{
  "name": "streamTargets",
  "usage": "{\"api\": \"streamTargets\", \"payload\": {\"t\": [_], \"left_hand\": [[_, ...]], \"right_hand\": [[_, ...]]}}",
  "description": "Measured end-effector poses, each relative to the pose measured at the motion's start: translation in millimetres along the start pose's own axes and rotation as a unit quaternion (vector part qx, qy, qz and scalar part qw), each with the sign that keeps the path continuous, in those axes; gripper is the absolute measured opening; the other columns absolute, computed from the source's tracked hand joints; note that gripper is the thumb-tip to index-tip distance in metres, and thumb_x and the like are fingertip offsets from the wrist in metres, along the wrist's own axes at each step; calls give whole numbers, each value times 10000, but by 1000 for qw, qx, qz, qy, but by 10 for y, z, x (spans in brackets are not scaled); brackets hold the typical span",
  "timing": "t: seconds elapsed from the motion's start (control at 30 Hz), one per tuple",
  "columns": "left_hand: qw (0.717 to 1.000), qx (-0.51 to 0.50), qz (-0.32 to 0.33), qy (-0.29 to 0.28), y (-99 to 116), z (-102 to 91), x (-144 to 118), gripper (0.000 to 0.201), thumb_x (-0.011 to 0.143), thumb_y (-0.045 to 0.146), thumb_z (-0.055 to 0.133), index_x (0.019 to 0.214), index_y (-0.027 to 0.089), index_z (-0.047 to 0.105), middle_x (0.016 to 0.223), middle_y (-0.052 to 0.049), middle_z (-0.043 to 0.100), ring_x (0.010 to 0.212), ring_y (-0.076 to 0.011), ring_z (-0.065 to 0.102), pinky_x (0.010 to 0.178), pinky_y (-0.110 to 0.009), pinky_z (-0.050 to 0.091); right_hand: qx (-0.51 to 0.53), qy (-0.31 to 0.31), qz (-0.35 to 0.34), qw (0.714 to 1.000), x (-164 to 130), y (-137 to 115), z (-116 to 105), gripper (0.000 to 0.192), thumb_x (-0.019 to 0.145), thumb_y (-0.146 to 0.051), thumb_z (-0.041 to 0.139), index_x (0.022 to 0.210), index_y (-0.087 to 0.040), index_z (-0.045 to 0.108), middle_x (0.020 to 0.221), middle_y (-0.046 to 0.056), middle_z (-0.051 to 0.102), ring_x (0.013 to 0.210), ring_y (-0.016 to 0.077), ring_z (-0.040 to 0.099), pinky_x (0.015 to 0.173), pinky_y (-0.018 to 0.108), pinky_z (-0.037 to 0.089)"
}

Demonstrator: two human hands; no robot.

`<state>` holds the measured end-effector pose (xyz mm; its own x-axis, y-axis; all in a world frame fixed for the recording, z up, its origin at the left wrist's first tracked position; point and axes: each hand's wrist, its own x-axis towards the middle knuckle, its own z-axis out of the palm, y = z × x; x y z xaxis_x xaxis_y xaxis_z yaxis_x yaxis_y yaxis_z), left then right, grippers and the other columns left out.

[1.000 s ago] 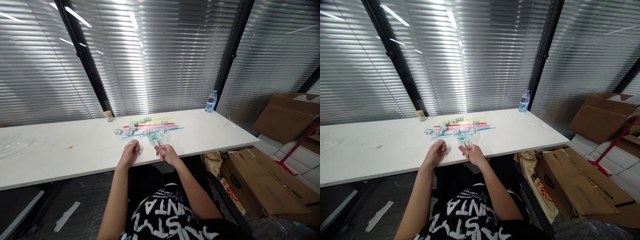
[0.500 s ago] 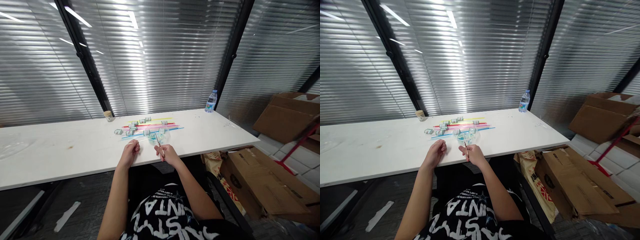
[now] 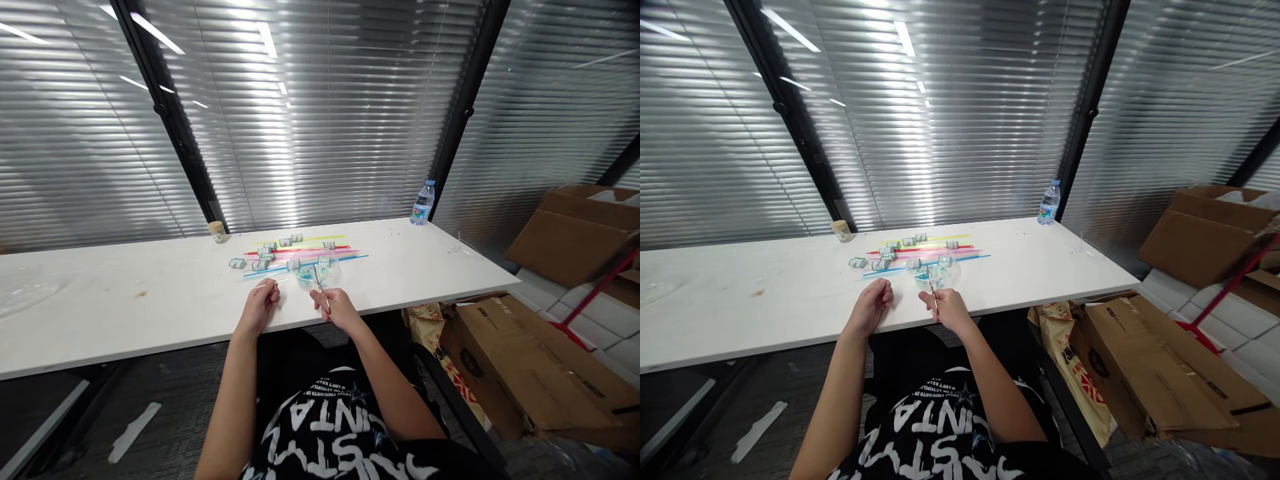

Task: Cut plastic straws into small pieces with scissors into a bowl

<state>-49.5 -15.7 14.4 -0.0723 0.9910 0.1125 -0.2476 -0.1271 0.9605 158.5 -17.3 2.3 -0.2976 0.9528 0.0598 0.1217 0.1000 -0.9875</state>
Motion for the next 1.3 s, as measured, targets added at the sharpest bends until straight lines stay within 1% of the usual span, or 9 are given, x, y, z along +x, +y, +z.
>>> {"api": "streamTargets", "payload": {"t": [0.1, 0.2, 0.63, 0.83, 1.3], "left_hand": [[1000, -3, 3, -1, -1, -1, -5, 293, 778, 412, 663, 694, 168, 525, 605, 38, 422, 556, -79, 383, 525, -183, 346], [1000, 0, 2, -3, -3, 0, -6, 289, 787, 418, 658, 707, 167, 541, 602, 37, 415, 556, -82, 379, 526, -185, 345], [1000, 3, 1, -4, -10, -2, 3, 284, 799, 419, 654, 722, 169, 541, 612, 39, 413, 562, -79, 382, 526, -182, 329], [999, 33, -1, -21, -20, -7, 4, 310, 797, 438, 657, 704, 165, 542, 620, 33, 429, 570, -79, 384, 514, -181, 302], [999, 40, 6, -25, -10, 2, -13, 330, 772, 459, 670, 679, 168, 546, 605, 33, 434, 552, -88, 392, 501, -197, 301]], "right_hand": [[18, -16, 14, 1000, 1, 14, -9, 531, 816, -671, 531, 615, -180, 552, 392, -33, 464, 392, 95, 402, 478, 234, 333], [20, -31, 16, 999, 5, 24, -13, 538, 814, -676, 532, 624, -174, 561, 390, -29, 475, 383, 87, 388, 468, 228, 322], [-9, -37, 7, 999, -10, -12, -22, 542, 821, -661, 532, 592, -171, 572, 395, -20, 480, 435, 108, 450, 519, 239, 351], [-27, -38, 3, 999, -31, -56, -22, 525, 815, -647, 548, 587, -175, 581, 396, -20, 475, 494, 132, 497, 558, 246, 375], [-26, -36, 8, 999, -65, -130, -18, 475, 822, -589, 563, 585, -178, 577, 388, -24, 465, 506, 141, 519, 570, 250, 394]]}}
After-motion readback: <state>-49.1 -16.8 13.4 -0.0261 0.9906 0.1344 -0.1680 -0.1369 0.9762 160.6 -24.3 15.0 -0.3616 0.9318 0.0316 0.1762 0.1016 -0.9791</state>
